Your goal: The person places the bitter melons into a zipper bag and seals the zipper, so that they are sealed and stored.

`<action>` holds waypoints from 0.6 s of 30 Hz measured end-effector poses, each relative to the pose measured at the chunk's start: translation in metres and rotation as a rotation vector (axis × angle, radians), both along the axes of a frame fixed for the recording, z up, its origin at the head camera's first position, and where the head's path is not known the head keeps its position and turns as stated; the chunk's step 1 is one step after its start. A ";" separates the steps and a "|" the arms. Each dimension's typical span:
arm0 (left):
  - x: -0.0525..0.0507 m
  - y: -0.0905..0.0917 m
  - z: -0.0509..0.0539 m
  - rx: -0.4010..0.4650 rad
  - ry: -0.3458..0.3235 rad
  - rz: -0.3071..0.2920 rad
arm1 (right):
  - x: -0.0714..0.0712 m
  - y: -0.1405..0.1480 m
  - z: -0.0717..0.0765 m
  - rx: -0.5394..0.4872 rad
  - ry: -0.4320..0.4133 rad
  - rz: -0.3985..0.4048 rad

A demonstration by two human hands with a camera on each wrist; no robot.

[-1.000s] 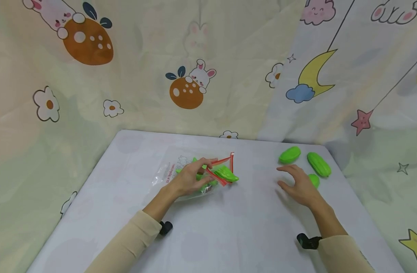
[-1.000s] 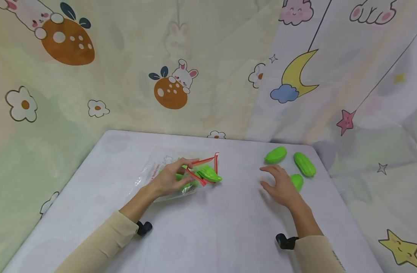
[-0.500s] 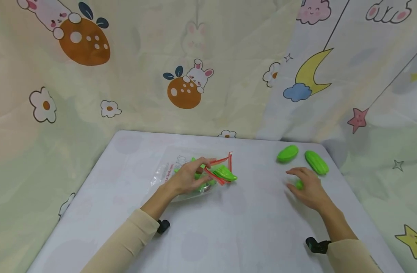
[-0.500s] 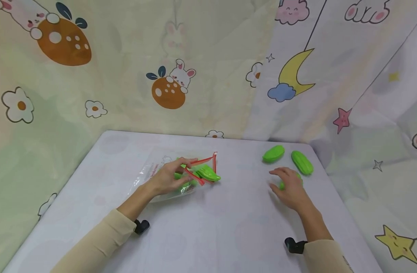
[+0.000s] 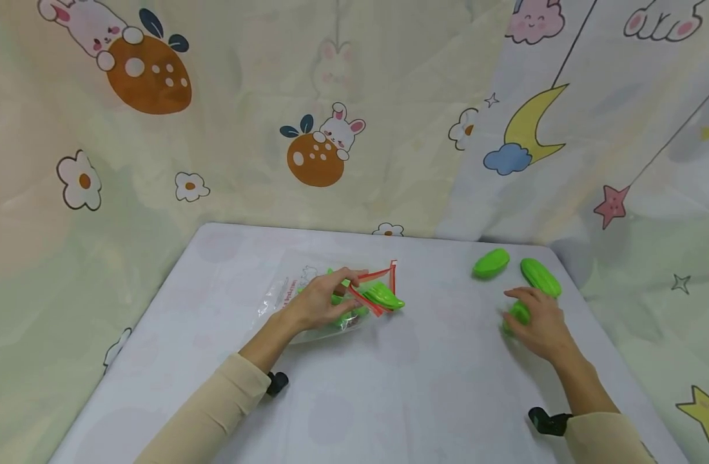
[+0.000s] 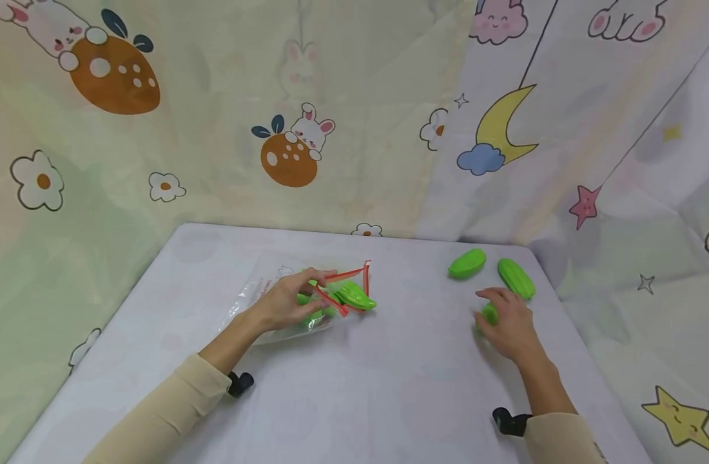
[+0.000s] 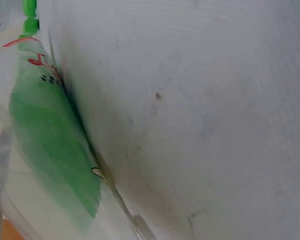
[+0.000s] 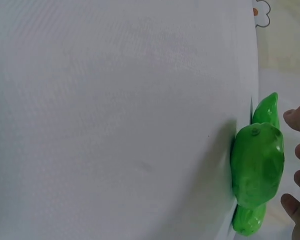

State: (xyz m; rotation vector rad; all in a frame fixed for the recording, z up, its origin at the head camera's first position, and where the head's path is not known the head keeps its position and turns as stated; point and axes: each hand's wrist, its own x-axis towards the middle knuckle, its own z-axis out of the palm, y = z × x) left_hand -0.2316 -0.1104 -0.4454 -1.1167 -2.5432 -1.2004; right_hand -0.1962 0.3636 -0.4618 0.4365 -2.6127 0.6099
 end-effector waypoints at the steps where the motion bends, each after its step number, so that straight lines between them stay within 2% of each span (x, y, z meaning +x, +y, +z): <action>1: 0.000 0.000 0.000 -0.002 -0.002 -0.001 | 0.000 0.001 0.000 0.000 0.003 -0.015; 7: -0.001 0.000 0.000 -0.007 -0.009 -0.007 | 0.004 0.006 0.000 0.003 -0.030 -0.094; 14: 0.001 -0.001 -0.003 -0.019 -0.001 0.024 | 0.008 0.012 -0.005 0.013 -0.089 -0.128; 18: 0.001 0.001 -0.005 -0.010 0.008 0.020 | 0.009 0.016 -0.003 0.008 -0.108 -0.134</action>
